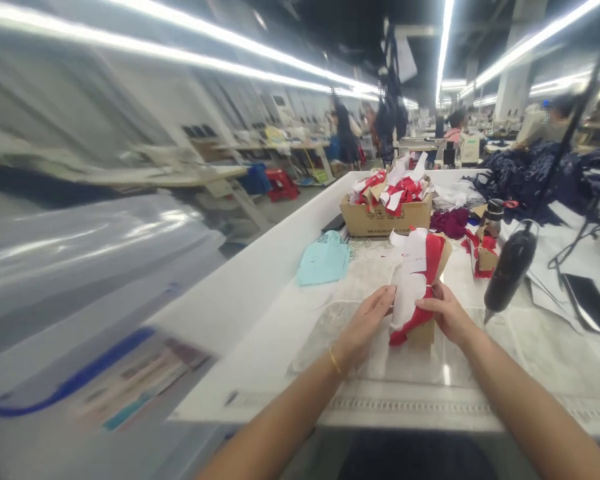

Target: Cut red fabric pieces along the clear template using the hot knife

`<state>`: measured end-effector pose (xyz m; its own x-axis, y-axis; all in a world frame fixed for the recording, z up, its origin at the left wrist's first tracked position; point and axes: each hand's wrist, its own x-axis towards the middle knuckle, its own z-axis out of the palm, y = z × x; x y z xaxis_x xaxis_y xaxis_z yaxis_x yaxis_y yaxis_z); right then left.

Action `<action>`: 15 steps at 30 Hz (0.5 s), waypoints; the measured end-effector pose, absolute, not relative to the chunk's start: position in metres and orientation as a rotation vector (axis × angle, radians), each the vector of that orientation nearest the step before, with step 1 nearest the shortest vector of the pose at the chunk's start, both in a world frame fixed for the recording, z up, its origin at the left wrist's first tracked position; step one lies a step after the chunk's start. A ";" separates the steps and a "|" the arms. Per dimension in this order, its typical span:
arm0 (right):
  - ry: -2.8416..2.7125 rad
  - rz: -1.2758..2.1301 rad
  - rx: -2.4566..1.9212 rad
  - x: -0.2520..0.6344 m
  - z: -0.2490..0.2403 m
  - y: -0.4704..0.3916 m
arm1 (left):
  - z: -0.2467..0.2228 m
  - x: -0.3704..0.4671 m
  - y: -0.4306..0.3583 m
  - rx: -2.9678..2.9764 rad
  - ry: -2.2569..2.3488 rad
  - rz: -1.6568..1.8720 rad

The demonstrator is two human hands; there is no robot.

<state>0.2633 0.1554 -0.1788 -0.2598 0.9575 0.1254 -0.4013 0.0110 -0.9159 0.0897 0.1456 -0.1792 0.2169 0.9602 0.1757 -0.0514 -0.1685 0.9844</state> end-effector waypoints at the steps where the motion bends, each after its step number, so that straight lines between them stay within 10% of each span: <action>1: -1.120 1.527 -0.692 0.264 -0.178 0.157 | -0.178 0.091 0.148 1.408 0.923 1.166; 15: -0.830 1.563 -0.660 0.286 -0.184 0.169 | -0.185 0.107 0.175 1.426 0.962 0.963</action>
